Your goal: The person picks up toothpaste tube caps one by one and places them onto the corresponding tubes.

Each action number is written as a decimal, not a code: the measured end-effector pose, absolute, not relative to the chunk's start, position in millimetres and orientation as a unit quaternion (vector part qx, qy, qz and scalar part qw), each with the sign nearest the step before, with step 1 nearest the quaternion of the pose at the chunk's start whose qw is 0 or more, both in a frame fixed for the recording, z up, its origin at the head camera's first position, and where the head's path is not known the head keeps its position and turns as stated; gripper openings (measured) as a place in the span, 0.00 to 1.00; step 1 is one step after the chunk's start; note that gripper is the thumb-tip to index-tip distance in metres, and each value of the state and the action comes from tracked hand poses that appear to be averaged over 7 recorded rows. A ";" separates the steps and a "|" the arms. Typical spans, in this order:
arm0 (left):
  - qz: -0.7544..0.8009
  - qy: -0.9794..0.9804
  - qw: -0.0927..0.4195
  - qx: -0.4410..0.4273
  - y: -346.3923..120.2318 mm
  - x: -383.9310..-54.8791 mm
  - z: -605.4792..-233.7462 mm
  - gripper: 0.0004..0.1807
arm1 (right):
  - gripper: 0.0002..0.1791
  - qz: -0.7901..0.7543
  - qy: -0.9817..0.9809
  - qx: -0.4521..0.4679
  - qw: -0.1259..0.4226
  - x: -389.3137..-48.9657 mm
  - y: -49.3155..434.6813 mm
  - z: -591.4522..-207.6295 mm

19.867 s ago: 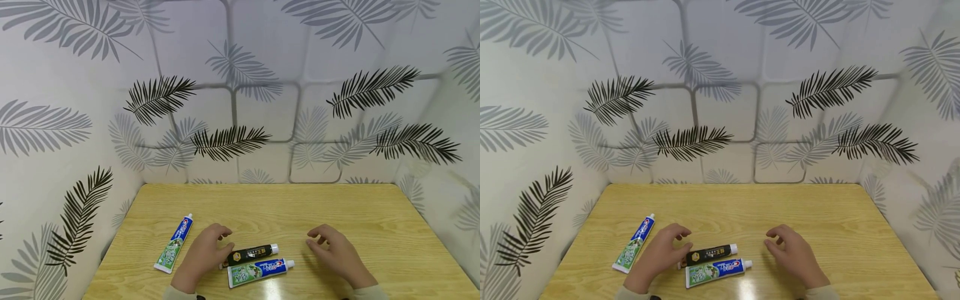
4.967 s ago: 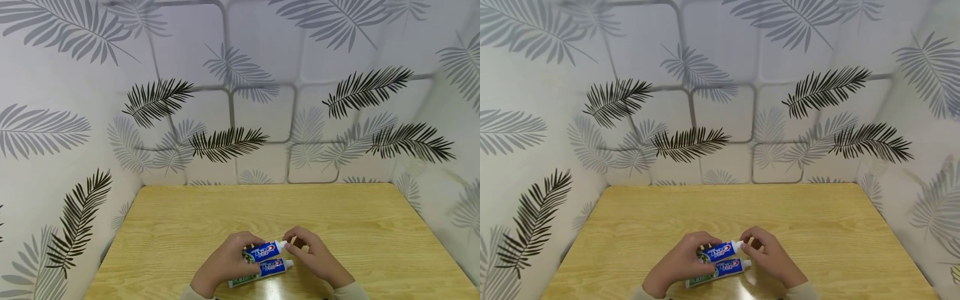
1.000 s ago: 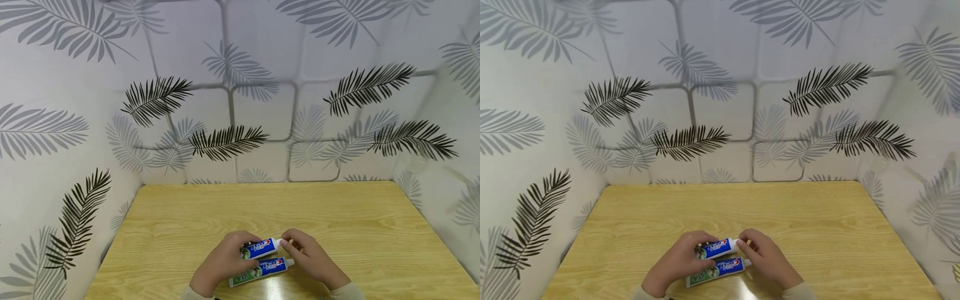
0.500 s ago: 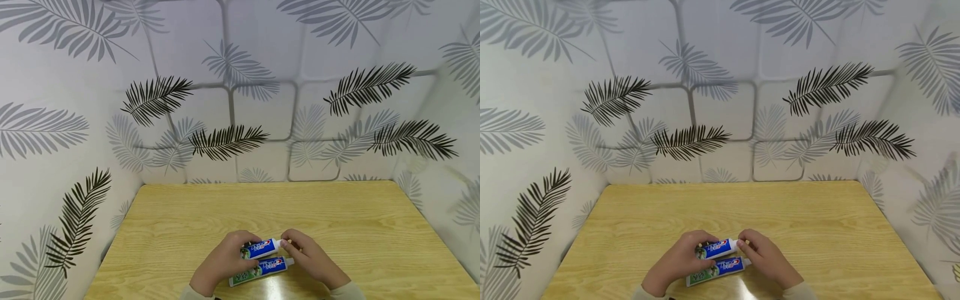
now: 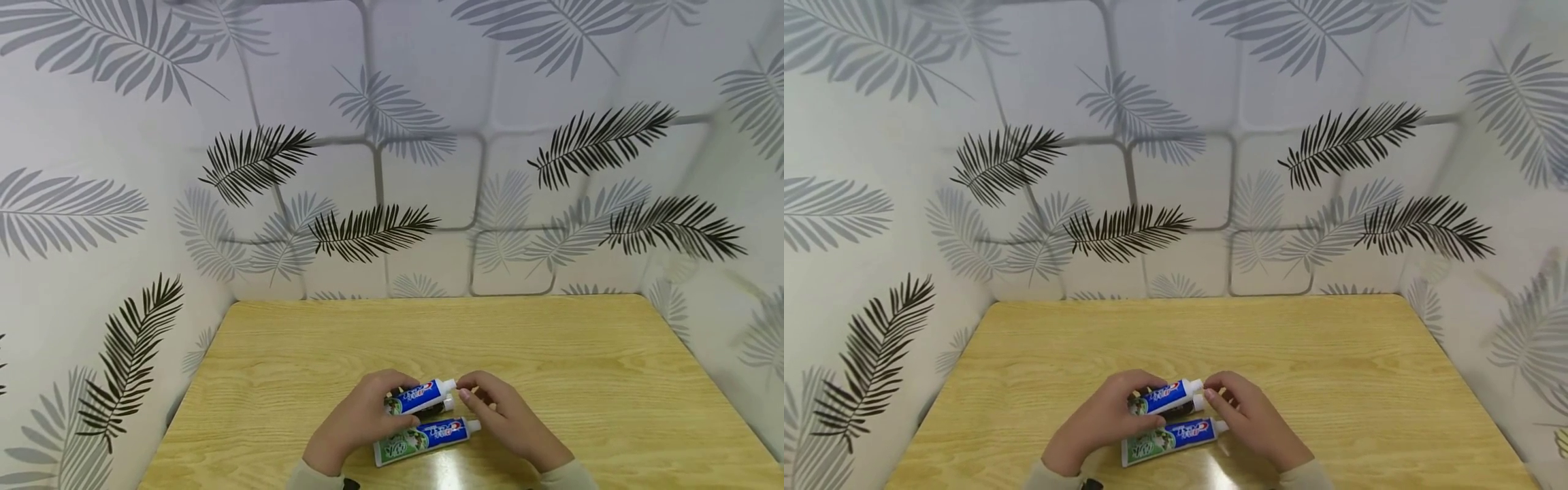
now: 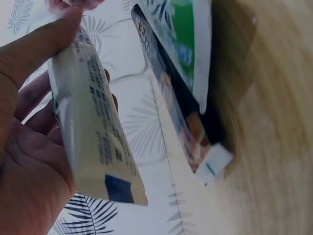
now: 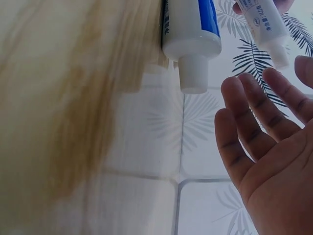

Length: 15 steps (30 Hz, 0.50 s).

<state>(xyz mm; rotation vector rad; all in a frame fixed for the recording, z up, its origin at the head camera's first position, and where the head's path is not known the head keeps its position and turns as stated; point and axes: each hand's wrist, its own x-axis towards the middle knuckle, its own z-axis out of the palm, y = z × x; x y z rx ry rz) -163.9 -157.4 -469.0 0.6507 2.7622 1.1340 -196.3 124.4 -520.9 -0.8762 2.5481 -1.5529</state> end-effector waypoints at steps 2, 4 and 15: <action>0.370 0.905 0.037 0.205 -161.2 -165.8 -468.3 0.25 | 0.13 -0.497 0.821 -0.282 0.012 -196.9 125.4 -521.3; 0.369 0.908 0.034 0.195 -165.7 -167.3 -467.5 0.26 | 0.14 -0.497 0.820 -0.284 0.010 -197.4 126.3 -522.1; 0.347 0.923 0.020 0.167 -177.2 -179.6 -470.1 0.24 | 0.15 -0.504 0.817 -0.280 0.027 -197.8 132.4 -523.9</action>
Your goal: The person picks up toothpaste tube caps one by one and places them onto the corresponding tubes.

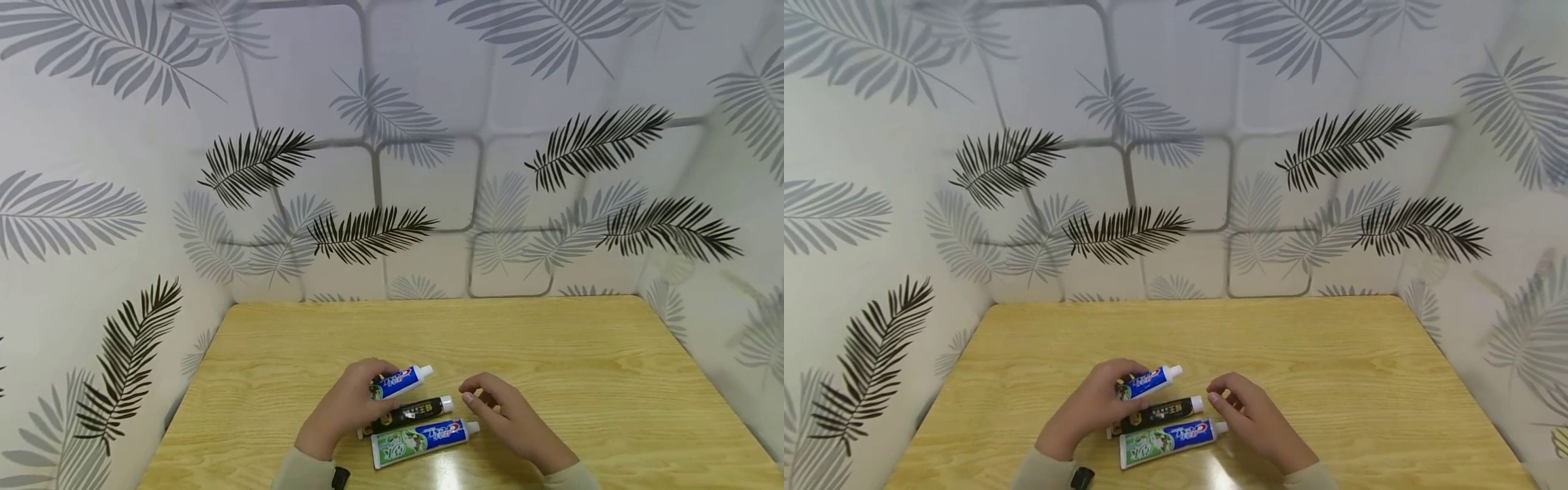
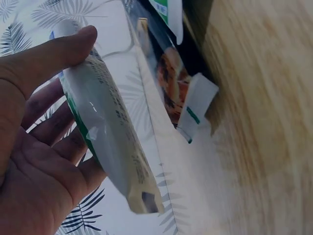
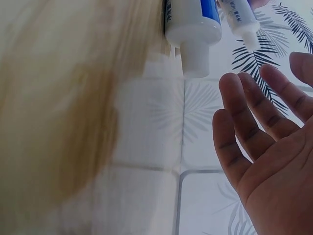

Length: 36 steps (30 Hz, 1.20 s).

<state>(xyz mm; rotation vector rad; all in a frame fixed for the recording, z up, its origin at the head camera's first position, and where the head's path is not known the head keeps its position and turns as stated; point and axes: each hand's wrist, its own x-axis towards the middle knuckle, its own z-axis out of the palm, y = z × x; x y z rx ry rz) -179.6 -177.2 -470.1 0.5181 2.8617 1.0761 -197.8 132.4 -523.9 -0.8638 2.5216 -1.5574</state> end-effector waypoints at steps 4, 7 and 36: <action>0.330 0.929 0.022 0.164 -176.4 -185.0 -473.0 0.24 | 0.14 -0.501 0.818 -0.281 0.023 -197.2 134.6 -523.6; 0.317 0.934 0.022 0.162 -175.6 -188.1 -474.1 0.24 | 0.13 -0.503 0.818 -0.280 0.021 -196.1 136.0 -523.0; 0.281 0.948 0.056 0.140 -173.9 -186.5 -481.3 0.24 | 0.10 -0.517 0.805 -0.291 0.025 -187.7 137.3 -525.3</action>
